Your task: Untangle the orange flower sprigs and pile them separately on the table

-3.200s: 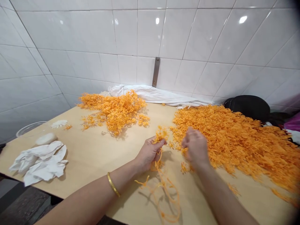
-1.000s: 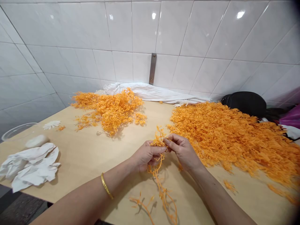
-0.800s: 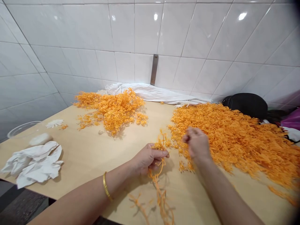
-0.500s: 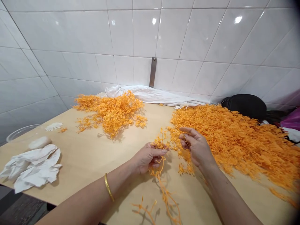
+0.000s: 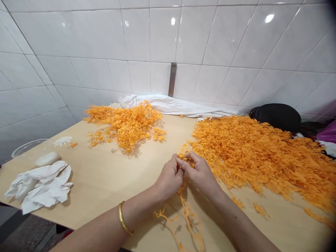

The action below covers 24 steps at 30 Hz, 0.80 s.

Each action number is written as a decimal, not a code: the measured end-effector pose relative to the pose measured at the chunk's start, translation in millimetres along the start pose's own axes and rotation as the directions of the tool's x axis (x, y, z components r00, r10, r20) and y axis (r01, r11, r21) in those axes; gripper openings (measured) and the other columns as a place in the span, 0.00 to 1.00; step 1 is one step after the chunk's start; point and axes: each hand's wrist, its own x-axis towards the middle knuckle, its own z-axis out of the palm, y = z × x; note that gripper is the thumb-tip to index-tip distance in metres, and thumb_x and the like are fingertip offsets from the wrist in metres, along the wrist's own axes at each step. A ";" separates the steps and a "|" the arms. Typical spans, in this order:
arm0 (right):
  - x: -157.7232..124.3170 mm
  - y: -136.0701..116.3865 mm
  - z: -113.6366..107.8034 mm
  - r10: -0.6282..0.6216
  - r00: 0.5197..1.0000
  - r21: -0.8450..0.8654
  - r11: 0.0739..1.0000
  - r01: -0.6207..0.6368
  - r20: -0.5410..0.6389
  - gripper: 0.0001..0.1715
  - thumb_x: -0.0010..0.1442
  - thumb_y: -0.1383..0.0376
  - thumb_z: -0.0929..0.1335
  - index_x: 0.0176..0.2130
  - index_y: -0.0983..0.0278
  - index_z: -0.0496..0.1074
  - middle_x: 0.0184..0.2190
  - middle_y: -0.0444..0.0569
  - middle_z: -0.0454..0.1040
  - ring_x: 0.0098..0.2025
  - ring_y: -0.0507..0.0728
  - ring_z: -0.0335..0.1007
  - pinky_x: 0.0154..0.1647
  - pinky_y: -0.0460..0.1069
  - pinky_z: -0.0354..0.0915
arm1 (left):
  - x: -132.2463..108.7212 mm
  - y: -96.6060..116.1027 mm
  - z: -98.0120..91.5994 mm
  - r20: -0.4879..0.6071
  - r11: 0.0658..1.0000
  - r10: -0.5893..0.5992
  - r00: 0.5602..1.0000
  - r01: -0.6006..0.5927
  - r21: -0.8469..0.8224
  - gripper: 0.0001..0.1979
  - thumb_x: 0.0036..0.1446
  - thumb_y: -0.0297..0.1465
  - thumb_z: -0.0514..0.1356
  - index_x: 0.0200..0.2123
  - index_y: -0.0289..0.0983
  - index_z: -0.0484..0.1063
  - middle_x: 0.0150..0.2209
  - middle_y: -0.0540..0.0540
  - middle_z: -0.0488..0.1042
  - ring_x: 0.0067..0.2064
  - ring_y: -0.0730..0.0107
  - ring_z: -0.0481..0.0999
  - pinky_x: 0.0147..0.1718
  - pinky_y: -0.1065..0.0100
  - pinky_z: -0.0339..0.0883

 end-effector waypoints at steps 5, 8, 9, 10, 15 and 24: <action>6.9 13.0 -15.6 0.080 0.983 0.310 0.942 -0.129 0.166 0.14 0.52 0.56 0.65 0.24 0.64 0.62 0.15 0.37 0.53 0.18 0.46 0.46 0.19 0.44 0.45 | 3.7 9.7 -6.7 0.307 0.860 -0.249 0.919 0.355 -0.366 0.10 0.43 0.27 0.59 0.30 0.36 0.60 0.20 0.55 0.56 0.18 0.84 0.53 0.17 0.77 0.45; 8.5 14.5 -23.5 0.045 0.974 0.349 0.929 -0.123 0.224 0.15 0.53 0.56 0.64 0.24 0.64 0.61 0.16 0.37 0.53 0.19 0.46 0.46 0.20 0.44 0.45 | 8.9 12.7 -14.3 0.406 0.652 -0.351 0.844 0.531 -0.541 0.09 0.44 0.28 0.58 0.25 0.35 0.58 0.17 0.57 0.50 0.17 0.85 0.48 0.14 0.79 0.40; 8.6 14.3 -24.5 0.037 0.972 0.349 0.930 -0.118 0.232 0.16 0.53 0.56 0.64 0.23 0.64 0.61 0.16 0.38 0.53 0.19 0.46 0.46 0.20 0.44 0.46 | 10.3 12.8 -16.5 0.427 0.603 -0.384 0.818 0.573 -0.555 0.09 0.45 0.29 0.58 0.24 0.35 0.57 0.16 0.57 0.47 0.16 0.85 0.45 0.14 0.79 0.38; 8.7 14.1 -24.9 0.035 0.972 0.346 0.931 -0.116 0.232 0.16 0.53 0.55 0.64 0.23 0.64 0.61 0.16 0.38 0.53 0.19 0.47 0.46 0.20 0.44 0.46 | 11.4 12.5 -18.2 0.447 0.573 -0.410 0.795 0.606 -0.553 0.09 0.46 0.30 0.57 0.23 0.35 0.57 0.15 0.58 0.45 0.15 0.85 0.43 0.13 0.78 0.36; 9.8 16.6 -25.0 0.052 0.994 0.281 0.957 -0.077 0.095 0.17 0.54 0.55 0.63 0.23 0.64 0.59 0.16 0.37 0.51 0.18 0.47 0.44 0.19 0.44 0.44 | 12.3 9.4 -19.4 0.419 0.609 -0.411 0.809 0.586 -0.534 0.12 0.48 0.30 0.58 0.22 0.36 0.54 0.15 0.59 0.41 0.15 0.84 0.39 0.13 0.78 0.35; 12.9 23.2 -28.1 -0.037 0.993 -0.003 0.999 0.037 -0.108 0.18 0.55 0.56 0.62 0.21 0.64 0.58 0.15 0.38 0.52 0.18 0.47 0.46 0.18 0.44 0.45 | 6.3 13.1 -20.1 0.339 0.785 -0.337 0.879 0.461 -0.415 0.13 0.43 0.30 0.62 0.22 0.36 0.56 0.12 0.60 0.44 0.14 0.86 0.39 0.13 0.77 0.31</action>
